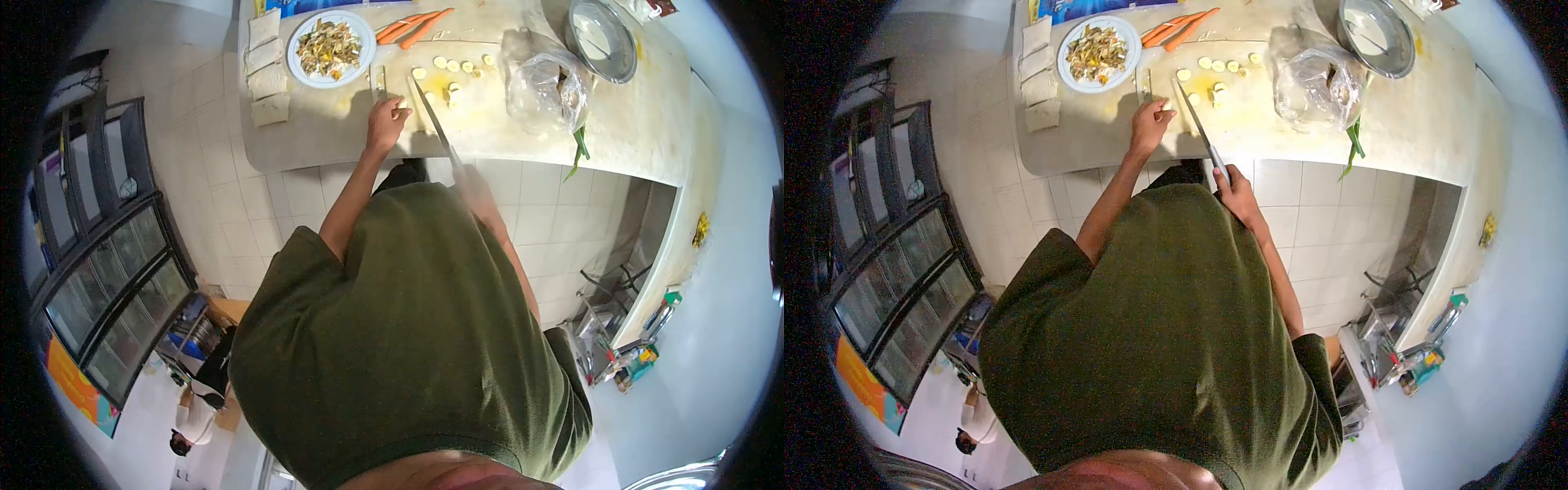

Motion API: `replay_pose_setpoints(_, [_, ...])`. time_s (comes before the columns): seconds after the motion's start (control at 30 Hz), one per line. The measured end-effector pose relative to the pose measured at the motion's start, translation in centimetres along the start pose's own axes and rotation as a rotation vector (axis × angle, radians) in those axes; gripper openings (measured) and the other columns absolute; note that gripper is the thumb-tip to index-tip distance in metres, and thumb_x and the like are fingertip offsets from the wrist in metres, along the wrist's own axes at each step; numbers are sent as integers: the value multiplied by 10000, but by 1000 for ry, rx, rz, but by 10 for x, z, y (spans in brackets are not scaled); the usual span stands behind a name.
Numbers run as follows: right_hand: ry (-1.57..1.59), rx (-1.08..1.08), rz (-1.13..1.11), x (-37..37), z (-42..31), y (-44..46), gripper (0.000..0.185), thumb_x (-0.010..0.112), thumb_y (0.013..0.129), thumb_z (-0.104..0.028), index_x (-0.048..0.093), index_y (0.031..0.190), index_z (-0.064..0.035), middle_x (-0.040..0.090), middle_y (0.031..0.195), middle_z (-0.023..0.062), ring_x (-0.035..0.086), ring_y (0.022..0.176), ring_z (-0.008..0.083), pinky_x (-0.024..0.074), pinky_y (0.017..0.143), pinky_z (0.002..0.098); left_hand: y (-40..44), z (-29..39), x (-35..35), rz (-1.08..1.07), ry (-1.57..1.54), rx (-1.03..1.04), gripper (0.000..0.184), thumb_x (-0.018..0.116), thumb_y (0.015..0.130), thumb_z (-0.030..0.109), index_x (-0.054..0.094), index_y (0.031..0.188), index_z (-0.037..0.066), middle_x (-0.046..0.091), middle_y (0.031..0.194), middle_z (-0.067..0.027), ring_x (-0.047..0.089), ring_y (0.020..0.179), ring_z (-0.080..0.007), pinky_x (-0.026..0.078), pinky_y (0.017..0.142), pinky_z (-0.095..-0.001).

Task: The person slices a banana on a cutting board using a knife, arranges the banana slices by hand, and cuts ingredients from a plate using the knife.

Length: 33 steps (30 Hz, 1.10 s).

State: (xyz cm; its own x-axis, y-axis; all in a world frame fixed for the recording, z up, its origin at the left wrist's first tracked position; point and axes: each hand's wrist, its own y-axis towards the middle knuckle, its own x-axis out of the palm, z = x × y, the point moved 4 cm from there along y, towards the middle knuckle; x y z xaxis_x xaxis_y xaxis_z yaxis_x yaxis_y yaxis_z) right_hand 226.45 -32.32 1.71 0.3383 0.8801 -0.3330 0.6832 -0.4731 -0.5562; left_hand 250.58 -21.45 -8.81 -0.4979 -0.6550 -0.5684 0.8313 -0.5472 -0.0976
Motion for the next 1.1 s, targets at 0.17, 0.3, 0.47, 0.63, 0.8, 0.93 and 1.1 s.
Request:
replay_pose_setpoints(0.17, [-36,5,-20,7,-3,2,522,506,1028,-478,569,1070,38,592,684,157,553,642,204,462,612,384,-4,-17,7,36,-52,-9,344,775,864,169,683,1140,-14,672,894,-142,656,791,-226,530,734,-343])
replay_pose_setpoints(0.3, [-117,-8,-49,14,0,2,508,477,1031,-487,565,1070,12,601,691,217,580,631,295,469,630,423,-5,-24,12,44,-130,-54,296,755,887,150,683,1119,-18,710,926,-139,671,805,-181,542,737,-326])
replay_pose_setpoints(0.47, [-187,-28,-75,20,9,5,502,434,1039,-486,564,1110,-7,613,713,274,613,669,411,470,654,482,-6,-28,20,89,-249,-99,249,745,895,136,688,1087,-12,732,914,-111,676,804,-152,548,752,-303])
replay_pose_setpoints(0.63, [-254,-46,-58,23,16,9,513,424,1037,-492,568,1135,-10,628,720,276,637,700,445,472,665,511,-3,-36,28,106,-265,-106,242,745,895,134,688,1084,-5,733,900,-94,674,796,-143,547,755,-295])
replay_pose_setpoints(0.8, [-279,-32,-44,21,9,10,510,411,1042,-482,554,1139,-3,634,731,289,645,723,464,487,679,525,-2,-36,29,91,-279,-142,244,746,893,140,691,1087,3,730,907,-79,665,803,-127,544,757,-289])
replay_pose_setpoints(0.93, [-342,-31,-57,24,15,17,494,397,1047,-469,529,1123,1,640,733,297,640,714,484,489,663,538,-1,-30,25,81,-268,-163,252,749,889,140,697,1099,11,730,892,-71,657,794,-114,543,747,-287])
replay_pose_setpoints(1.1, [-355,-60,-70,28,19,21,415,429,1049,-402,503,1090,4,625,676,297,622,653,506,477,610,565,1,-33,24,83,-280,-169,252,745,895,154,709,1101,14,736,893,-70,665,770,-114,542,722,-276])
